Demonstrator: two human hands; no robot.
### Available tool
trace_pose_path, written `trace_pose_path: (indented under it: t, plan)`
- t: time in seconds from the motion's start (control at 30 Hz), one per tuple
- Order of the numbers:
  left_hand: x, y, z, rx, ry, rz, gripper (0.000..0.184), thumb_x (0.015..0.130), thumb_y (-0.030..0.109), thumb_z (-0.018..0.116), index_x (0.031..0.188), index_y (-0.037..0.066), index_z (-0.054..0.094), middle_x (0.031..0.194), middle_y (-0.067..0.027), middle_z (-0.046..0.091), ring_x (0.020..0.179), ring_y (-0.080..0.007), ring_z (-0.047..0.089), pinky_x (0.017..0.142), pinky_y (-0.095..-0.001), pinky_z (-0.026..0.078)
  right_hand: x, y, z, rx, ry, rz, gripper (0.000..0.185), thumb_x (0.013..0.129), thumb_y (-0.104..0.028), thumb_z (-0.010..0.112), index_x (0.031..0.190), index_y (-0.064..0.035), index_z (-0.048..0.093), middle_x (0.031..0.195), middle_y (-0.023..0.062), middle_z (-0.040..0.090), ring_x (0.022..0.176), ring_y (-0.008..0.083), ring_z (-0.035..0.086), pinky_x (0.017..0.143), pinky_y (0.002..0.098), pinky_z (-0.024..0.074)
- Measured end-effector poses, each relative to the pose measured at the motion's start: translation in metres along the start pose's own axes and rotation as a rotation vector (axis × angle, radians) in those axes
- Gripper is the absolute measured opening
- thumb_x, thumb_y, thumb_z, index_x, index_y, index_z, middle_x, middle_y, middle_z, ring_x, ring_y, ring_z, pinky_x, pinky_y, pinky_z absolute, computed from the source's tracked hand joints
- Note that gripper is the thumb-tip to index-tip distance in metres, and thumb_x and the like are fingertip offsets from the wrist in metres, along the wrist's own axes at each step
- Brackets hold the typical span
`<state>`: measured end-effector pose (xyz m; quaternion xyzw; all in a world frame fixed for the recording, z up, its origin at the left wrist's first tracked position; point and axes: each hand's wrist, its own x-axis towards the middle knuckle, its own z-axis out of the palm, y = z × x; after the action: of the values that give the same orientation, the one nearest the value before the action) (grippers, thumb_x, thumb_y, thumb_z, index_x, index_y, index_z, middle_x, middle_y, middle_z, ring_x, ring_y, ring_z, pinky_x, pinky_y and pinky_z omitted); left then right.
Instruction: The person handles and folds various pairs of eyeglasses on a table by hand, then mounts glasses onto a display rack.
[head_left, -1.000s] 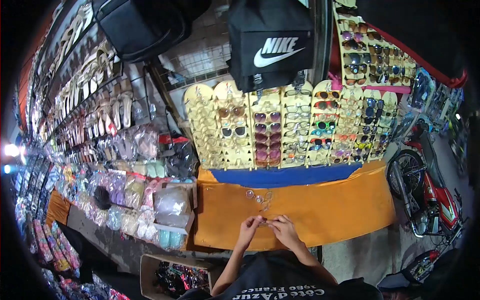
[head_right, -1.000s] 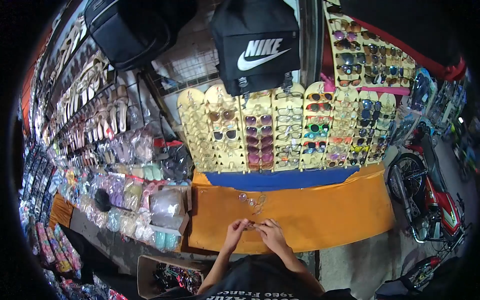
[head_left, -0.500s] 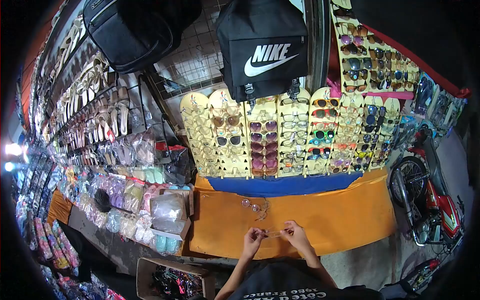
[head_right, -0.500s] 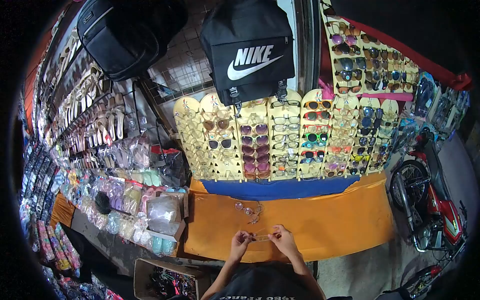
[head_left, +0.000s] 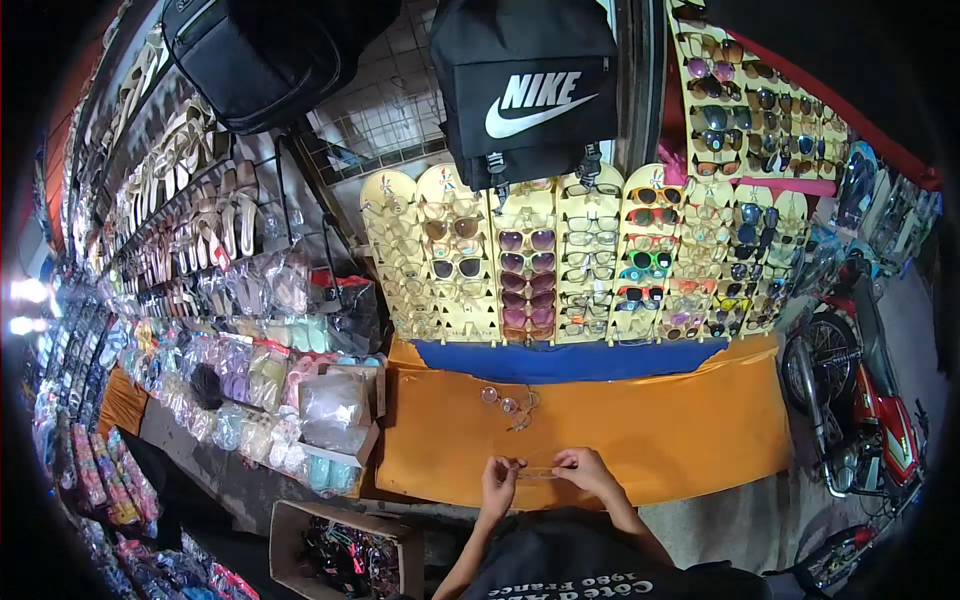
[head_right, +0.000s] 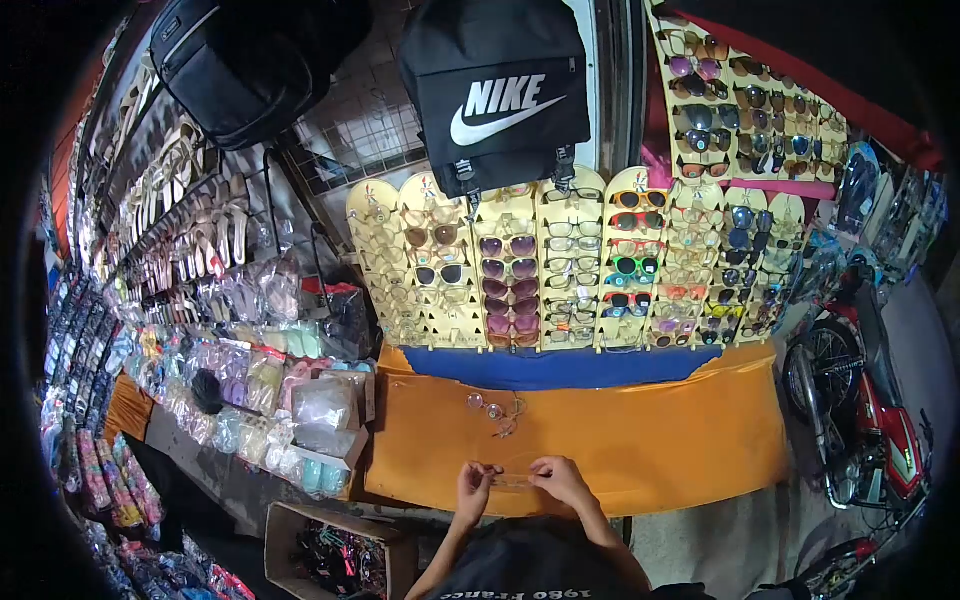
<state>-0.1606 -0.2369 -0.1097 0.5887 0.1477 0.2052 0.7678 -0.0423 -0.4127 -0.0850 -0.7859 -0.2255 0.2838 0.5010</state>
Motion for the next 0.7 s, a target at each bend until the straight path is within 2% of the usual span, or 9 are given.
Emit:
trace_pose_path:
  t: [0.13, 0.2, 0.27, 0.3, 0.33, 0.4, 0.47, 0.53, 0.7]
  plan:
    - [0.006, -0.005, 0.002, -0.012, 0.022, 0.062, 0.013, 0.096, -0.001, 0.052, 0.094, 0.006, 0.042, 0.095, -0.0080, 0.063, 0.098, -0.0175, 0.063, 0.086, -0.0283, 0.047, 0.001, -0.006, -0.006, 0.012, 0.028, -0.040, 0.026, 0.079, -0.011, 0.075, 0.101, 0.0014, 0.068, 0.081, 0.0078, 0.071, 0.072, 0.0126, 0.065, 0.067, 0.0266, 0.0509]
    - [0.009, 0.008, 0.007, 0.105, 0.101, 0.101, 0.014, 0.093, 0.001, 0.058, 0.092, 0.004, 0.045, 0.090, -0.0098, 0.064, 0.093, -0.0167, 0.063, 0.082, -0.0289, 0.049, 0.002, -0.023, -0.009, -0.026, 0.000, -0.014, 0.022, 0.079, -0.012, 0.074, 0.097, 0.0012, 0.070, 0.078, 0.0072, 0.071, 0.071, 0.0121, 0.065, 0.066, 0.0264, 0.0507]
    - [0.014, 0.039, 0.014, 0.585, 0.073, 0.120, 0.016, 0.089, 0.002, 0.064, 0.089, 0.002, 0.048, 0.084, -0.0126, 0.064, 0.088, -0.0179, 0.066, 0.076, -0.0305, 0.052, 0.001, -0.042, -0.016, -0.111, -0.029, -0.062, 0.021, 0.079, -0.013, 0.075, 0.094, 0.0015, 0.071, 0.076, 0.0089, 0.071, 0.069, 0.0134, 0.066, 0.064, 0.0274, 0.0507]
    - [0.016, 0.052, 0.014, 0.634, 0.067, 0.142, 0.015, 0.086, 0.003, 0.067, 0.088, 0.000, 0.052, 0.082, -0.0164, 0.065, 0.084, -0.0236, 0.069, 0.070, -0.0325, 0.053, 0.000, -0.046, -0.016, -0.137, 0.011, -0.078, 0.021, 0.078, -0.013, 0.075, 0.093, 0.0014, 0.071, 0.076, 0.0099, 0.071, 0.068, 0.0145, 0.066, 0.064, 0.0281, 0.0509]
    - [0.019, 0.055, 0.012, 0.634, 0.066, 0.143, 0.015, 0.086, 0.003, 0.067, 0.088, 0.000, 0.052, 0.082, -0.0164, 0.065, 0.084, -0.0236, 0.069, 0.070, -0.0325, 0.053, 0.000, -0.049, -0.016, -0.162, 0.052, -0.096, 0.022, 0.078, -0.014, 0.075, 0.093, 0.0013, 0.071, 0.075, 0.0109, 0.071, 0.068, 0.0156, 0.066, 0.064, 0.0288, 0.0510]
    - [0.023, 0.058, 0.009, 0.699, 0.049, 0.190, 0.017, 0.086, 0.005, 0.068, 0.093, -0.001, 0.053, 0.085, -0.0185, 0.067, 0.083, -0.0310, 0.069, 0.069, -0.0349, 0.054, -0.001, -0.050, -0.012, -0.157, 0.055, -0.071, 0.022, 0.078, -0.016, 0.076, 0.092, 0.0001, 0.072, 0.078, 0.0133, 0.072, 0.069, 0.0195, 0.068, 0.064, 0.0302, 0.0516]
    - [0.025, 0.055, 0.009, 0.716, 0.085, 0.198, 0.021, 0.085, 0.007, 0.070, 0.096, 0.000, 0.054, 0.084, -0.0170, 0.069, 0.082, -0.0268, 0.071, 0.067, -0.0344, 0.054, -0.001, -0.046, -0.009, -0.264, 0.081, -0.097, 0.023, 0.078, -0.022, 0.076, 0.088, -0.0011, 0.072, 0.077, 0.0135, 0.071, 0.070, 0.0230, 0.069, 0.065, 0.0328, 0.0519]
    - [0.024, 0.059, 0.009, 0.918, 0.091, 0.240, 0.022, 0.084, 0.009, 0.070, 0.097, 0.001, 0.054, 0.082, -0.0162, 0.069, 0.081, -0.0287, 0.071, 0.066, -0.0342, 0.054, -0.004, -0.048, -0.008, -0.345, 0.098, -0.091, 0.025, 0.078, -0.026, 0.076, 0.085, -0.0024, 0.072, 0.076, 0.0129, 0.071, 0.070, 0.0246, 0.068, 0.065, 0.0341, 0.0519]
    - [0.020, 0.064, 0.014, 1.010, 0.191, 0.290, 0.017, 0.083, 0.011, 0.068, 0.091, 0.004, 0.054, 0.078, -0.0133, 0.068, 0.073, -0.0330, 0.067, 0.061, -0.0390, 0.052, -0.006, -0.049, -0.004, -0.446, 0.131, -0.057, 0.029, 0.077, -0.035, 0.075, 0.080, -0.0061, 0.072, 0.074, 0.0096, 0.070, 0.070, 0.0271, 0.068, 0.065, 0.0379, 0.0518]
